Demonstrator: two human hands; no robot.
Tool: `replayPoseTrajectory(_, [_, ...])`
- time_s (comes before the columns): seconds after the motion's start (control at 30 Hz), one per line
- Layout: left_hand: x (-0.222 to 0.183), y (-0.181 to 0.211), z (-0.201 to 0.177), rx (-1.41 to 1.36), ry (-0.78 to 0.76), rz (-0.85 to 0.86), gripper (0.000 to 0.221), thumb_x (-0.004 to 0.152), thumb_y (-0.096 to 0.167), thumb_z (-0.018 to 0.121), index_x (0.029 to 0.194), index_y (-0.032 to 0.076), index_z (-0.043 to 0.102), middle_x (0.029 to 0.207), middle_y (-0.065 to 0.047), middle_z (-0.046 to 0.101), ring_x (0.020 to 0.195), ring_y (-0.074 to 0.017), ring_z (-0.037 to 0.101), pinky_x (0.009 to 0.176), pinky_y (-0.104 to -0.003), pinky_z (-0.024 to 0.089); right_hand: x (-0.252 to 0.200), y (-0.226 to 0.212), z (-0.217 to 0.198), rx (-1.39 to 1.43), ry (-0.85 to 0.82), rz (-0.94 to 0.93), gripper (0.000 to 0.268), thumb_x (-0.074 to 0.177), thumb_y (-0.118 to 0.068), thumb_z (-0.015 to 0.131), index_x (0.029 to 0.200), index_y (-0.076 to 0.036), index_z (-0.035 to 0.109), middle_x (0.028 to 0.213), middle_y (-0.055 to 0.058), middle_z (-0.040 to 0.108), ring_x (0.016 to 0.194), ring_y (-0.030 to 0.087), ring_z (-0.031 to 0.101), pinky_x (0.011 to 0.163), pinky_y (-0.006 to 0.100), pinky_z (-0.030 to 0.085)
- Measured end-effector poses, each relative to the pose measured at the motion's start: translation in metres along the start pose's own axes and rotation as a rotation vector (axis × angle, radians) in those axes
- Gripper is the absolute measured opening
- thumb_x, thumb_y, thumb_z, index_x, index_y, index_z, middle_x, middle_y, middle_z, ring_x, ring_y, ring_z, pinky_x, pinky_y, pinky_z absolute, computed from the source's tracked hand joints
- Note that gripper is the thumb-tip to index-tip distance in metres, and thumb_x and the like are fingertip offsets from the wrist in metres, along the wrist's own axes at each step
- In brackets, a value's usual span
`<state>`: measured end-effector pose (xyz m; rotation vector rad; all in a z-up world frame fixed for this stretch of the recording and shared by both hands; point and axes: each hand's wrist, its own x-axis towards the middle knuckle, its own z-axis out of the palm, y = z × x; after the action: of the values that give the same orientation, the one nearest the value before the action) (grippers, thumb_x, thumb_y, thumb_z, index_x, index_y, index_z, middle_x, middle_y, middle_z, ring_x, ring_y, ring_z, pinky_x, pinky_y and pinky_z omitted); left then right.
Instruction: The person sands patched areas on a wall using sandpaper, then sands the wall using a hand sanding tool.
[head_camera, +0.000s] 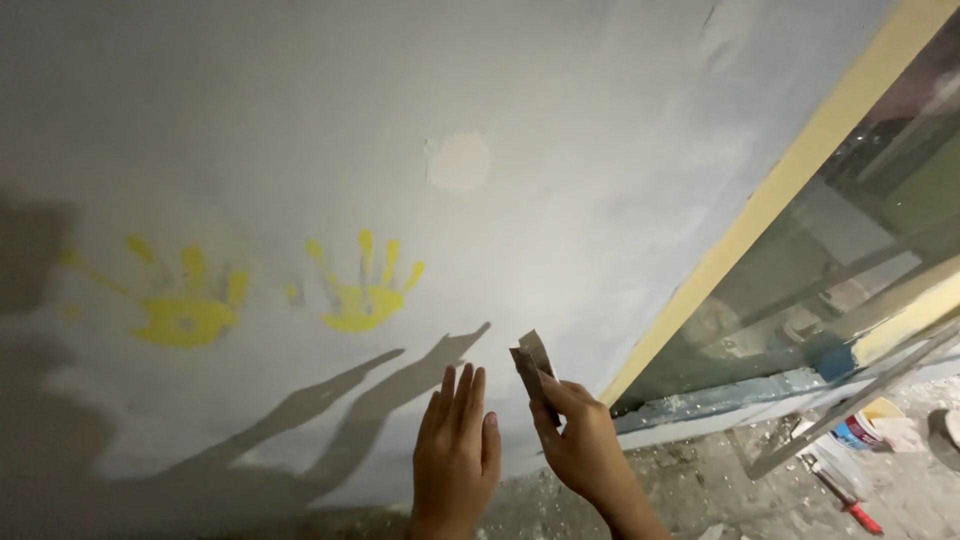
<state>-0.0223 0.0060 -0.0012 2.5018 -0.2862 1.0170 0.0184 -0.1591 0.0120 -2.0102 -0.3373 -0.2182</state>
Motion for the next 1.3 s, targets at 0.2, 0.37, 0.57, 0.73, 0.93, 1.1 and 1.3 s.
replayPoseTrajectory(0.2, [-0.018,0.01,-0.003,0.101,-0.006,-0.067,0.049,0.097,0.016,0.056,0.142,-0.004,0.052,0.141,-0.024,0.06,0.138,-0.0425,0.05,0.11,-0.051,0.043,-0.002,0.011,0.002,0.014,-0.027,-0.181,0.035,0.085,-0.004,0.07,0.12,-0.003,0.07,0.094,0.016,0.075,0.08,0.03,0.073,0.069,0.039,0.058])
replayPoseTrajectory(0.37, [-0.027,0.026,0.004,0.163,0.046,-0.121,0.048,0.097,0.015,0.054,0.141,-0.003,0.052,0.139,-0.023,0.061,0.137,-0.0421,0.05,0.11,-0.051,0.043,0.001,0.019,-0.001,-0.019,-0.069,-0.257,0.027,0.083,-0.004,0.073,0.109,0.001,0.071,0.092,0.017,0.075,0.084,0.034,0.071,0.068,0.041,0.056])
replayPoseTrajectory(0.57, [-0.061,0.04,0.012,0.141,0.077,-0.142,0.048,0.099,0.013,0.054,0.144,-0.003,0.053,0.142,-0.023,0.06,0.139,-0.0427,0.051,0.112,-0.052,0.043,-0.014,0.04,-0.01,-0.032,-0.182,-0.257,0.028,0.083,-0.009,0.077,0.108,0.002,0.071,0.086,0.019,0.074,0.077,0.032,0.073,0.067,0.04,0.057])
replayPoseTrajectory(0.73, [-0.095,0.055,0.006,0.238,0.101,-0.276,0.048,0.097,0.015,0.057,0.141,-0.003,0.053,0.142,-0.023,0.06,0.137,-0.0437,0.053,0.11,-0.051,0.044,-0.021,0.047,-0.003,-0.016,-0.283,-0.366,0.032,0.083,-0.011,0.079,0.11,0.002,0.071,0.089,0.021,0.074,0.075,0.031,0.075,0.066,0.039,0.058])
replayPoseTrajectory(0.93, [-0.132,0.078,-0.01,0.283,0.19,-0.354,0.046,0.1,0.014,0.056,0.141,-0.007,0.053,0.143,-0.025,0.059,0.14,-0.0446,0.05,0.116,-0.048,0.044,-0.048,0.032,0.008,0.065,-0.46,-0.404,0.028,0.085,-0.011,0.078,0.11,-0.001,0.072,0.09,0.021,0.074,0.076,0.031,0.075,0.066,0.038,0.058])
replayPoseTrajectory(1.1, [-0.153,0.087,-0.029,0.327,0.139,-0.468,0.046,0.1,0.013,0.055,0.141,-0.008,0.052,0.145,-0.026,0.056,0.143,-0.0443,0.047,0.116,-0.049,0.041,-0.068,0.03,0.026,-0.016,-0.566,-0.483,0.024,0.084,-0.012,0.08,0.105,-0.001,0.073,0.092,0.02,0.075,0.078,0.031,0.075,0.068,0.039,0.058])
replayPoseTrajectory(1.3, [-0.194,0.088,-0.057,0.32,0.082,-0.634,0.052,0.099,0.015,0.052,0.147,-0.006,0.044,0.154,-0.025,0.047,0.147,-0.0418,0.039,0.118,-0.05,0.035,-0.103,0.013,0.052,0.083,-0.618,-0.566,0.029,0.084,-0.012,0.078,0.109,0.001,0.072,0.091,0.02,0.075,0.072,0.03,0.075,0.056,0.037,0.058])
